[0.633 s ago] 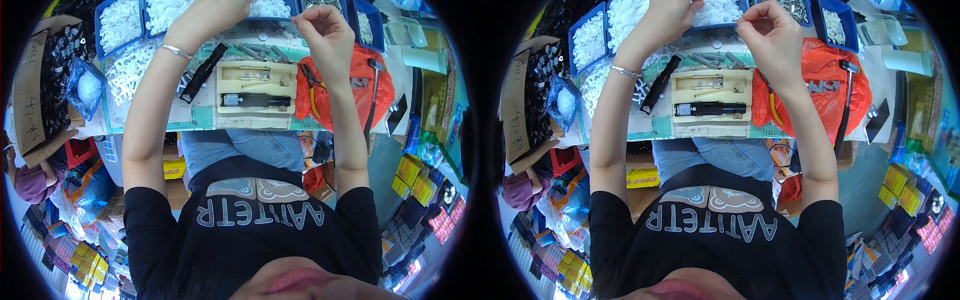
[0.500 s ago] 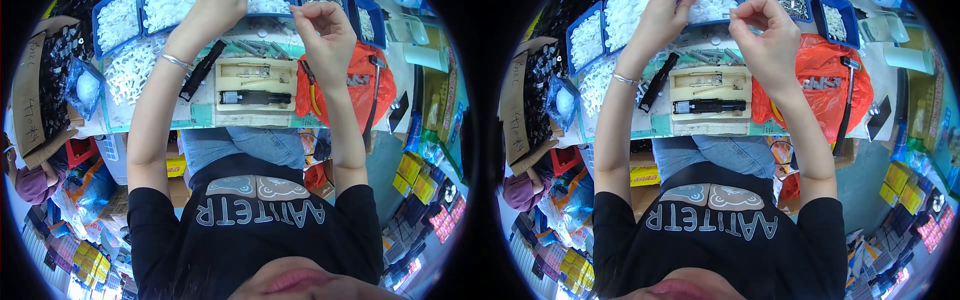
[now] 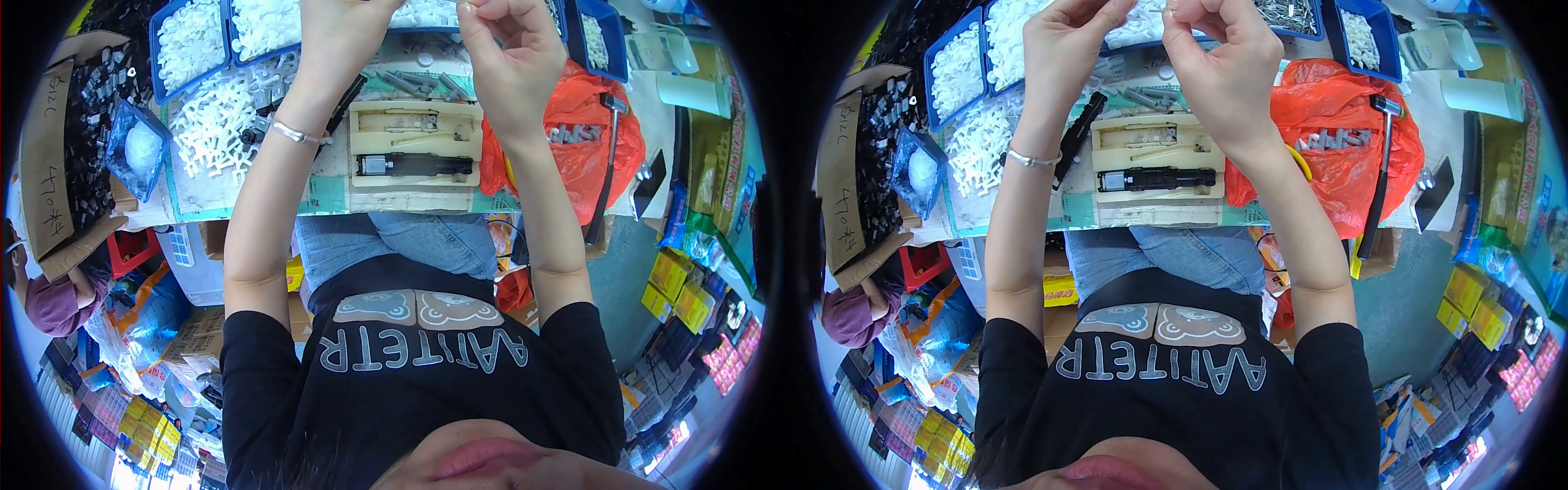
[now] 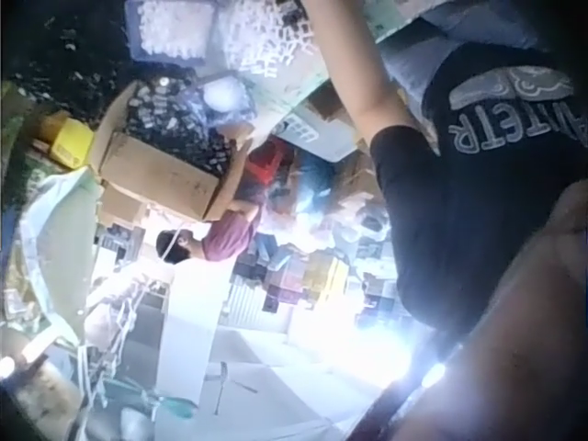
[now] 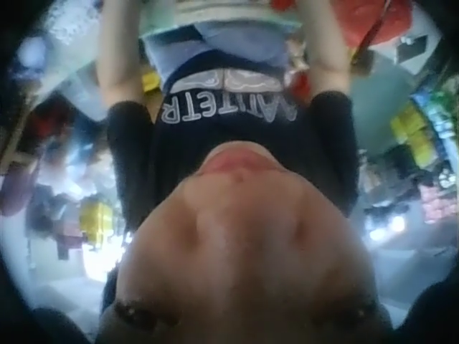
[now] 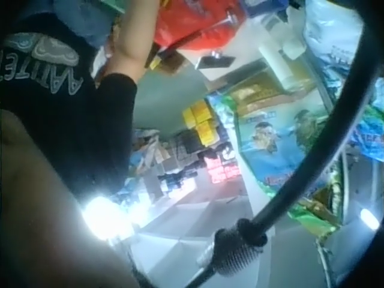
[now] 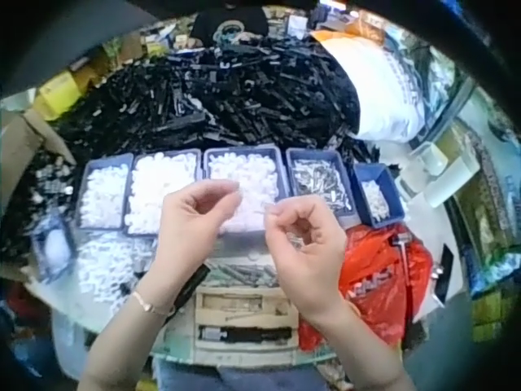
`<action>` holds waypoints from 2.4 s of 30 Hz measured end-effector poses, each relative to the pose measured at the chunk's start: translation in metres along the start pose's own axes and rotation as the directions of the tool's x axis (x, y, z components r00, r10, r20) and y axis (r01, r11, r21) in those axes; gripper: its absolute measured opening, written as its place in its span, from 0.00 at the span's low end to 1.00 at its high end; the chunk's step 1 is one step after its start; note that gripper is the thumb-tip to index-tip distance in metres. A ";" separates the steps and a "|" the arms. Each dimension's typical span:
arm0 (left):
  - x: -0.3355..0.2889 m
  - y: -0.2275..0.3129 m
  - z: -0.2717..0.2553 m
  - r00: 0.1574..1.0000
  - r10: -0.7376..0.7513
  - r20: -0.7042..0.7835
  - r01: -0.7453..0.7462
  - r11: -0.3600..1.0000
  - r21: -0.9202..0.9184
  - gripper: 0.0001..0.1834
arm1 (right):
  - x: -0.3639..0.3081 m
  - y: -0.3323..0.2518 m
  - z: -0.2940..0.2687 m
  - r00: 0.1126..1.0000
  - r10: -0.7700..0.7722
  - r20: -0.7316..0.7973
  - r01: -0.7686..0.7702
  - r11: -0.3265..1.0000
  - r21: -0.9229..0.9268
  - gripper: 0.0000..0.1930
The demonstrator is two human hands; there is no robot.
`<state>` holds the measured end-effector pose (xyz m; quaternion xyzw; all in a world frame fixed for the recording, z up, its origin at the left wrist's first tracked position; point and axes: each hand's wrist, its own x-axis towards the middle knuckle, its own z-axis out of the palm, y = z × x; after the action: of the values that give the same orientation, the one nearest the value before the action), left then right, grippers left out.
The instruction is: The person assembles small plastic parts and metal pins into a plastic casing by hand and with pliers, creating a single unit.
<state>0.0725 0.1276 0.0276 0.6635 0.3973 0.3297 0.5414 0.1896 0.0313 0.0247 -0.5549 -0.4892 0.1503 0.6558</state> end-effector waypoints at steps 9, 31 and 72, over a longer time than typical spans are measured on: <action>-0.049 -0.019 -0.004 0.909 -0.052 0.413 0.380 0.508 -0.773 0.14 | -0.018 -0.051 0.000 0.996 0.088 -0.009 -0.083 0.971 0.222 0.13; -0.140 -0.032 -0.014 0.627 0.777 0.065 -0.730 0.555 0.399 0.13 | -0.079 -0.061 -0.037 0.749 0.506 0.428 -0.598 0.794 0.107 0.06; -0.108 -0.029 -0.022 0.832 0.493 0.255 -0.551 0.672 0.495 0.09 | 0.029 -0.012 -0.065 0.965 0.101 0.243 0.128 0.627 -0.769 0.06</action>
<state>-0.0024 0.0450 0.0030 0.8911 0.2406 0.3089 0.2296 0.2518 0.0106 0.0549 -0.7548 -0.5923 -0.0086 0.2818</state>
